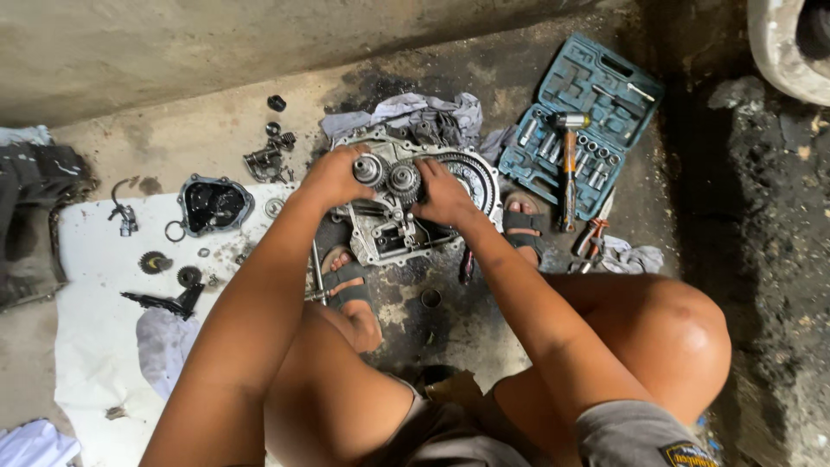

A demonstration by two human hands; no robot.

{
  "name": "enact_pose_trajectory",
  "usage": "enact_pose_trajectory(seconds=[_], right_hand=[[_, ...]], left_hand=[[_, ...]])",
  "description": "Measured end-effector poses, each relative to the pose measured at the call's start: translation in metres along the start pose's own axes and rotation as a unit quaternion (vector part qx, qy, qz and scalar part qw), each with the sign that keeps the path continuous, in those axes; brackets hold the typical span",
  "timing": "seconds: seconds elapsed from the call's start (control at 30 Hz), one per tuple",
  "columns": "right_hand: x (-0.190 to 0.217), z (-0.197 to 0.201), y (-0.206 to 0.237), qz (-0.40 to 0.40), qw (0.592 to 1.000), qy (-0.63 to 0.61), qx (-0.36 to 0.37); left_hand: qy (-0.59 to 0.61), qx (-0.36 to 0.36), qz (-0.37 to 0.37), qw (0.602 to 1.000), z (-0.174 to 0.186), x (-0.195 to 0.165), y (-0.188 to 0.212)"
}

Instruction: The person sits on the floor and works on a disassembled engine block, using a wrench to tighten bolts and adjusting internal gears and shafts by hand. Tools and parts are laid out on the floor around the engine.

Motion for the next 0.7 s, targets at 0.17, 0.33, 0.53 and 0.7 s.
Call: enact_pose_trajectory(seconds=[0.17, 0.33, 0.53, 0.7], right_hand=[[0.013, 0.008, -0.009, 0.009, 0.999, 0.014, 0.039], [0.012, 0.002, -0.026, -0.015, 0.992, 0.033, 0.117], [0.008, -0.004, -0.026, -0.002, 0.996, 0.029, 0.089], [0.005, -0.005, -0.025, -0.004, 0.997, 0.017, 0.078]], left_hand=[[-0.037, 0.015, -0.062, 0.997, 0.004, -0.017, 0.003], [-0.084, 0.043, -0.07, 0.993, 0.003, -0.016, -0.003], [-0.069, -0.007, -0.093, 0.993, 0.005, -0.018, -0.005], [-0.048, 0.027, -0.029, 0.998, -0.002, -0.009, -0.006]])
Point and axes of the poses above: each hand's wrist, its own y-axis away from the middle knuckle, its own z-axis out of the back of the hand, x = y × z, the point moved 10 cm from there along -y, towards the middle knuckle, and after that the axes turned 12 degrees about x, right-handed, at the moved point
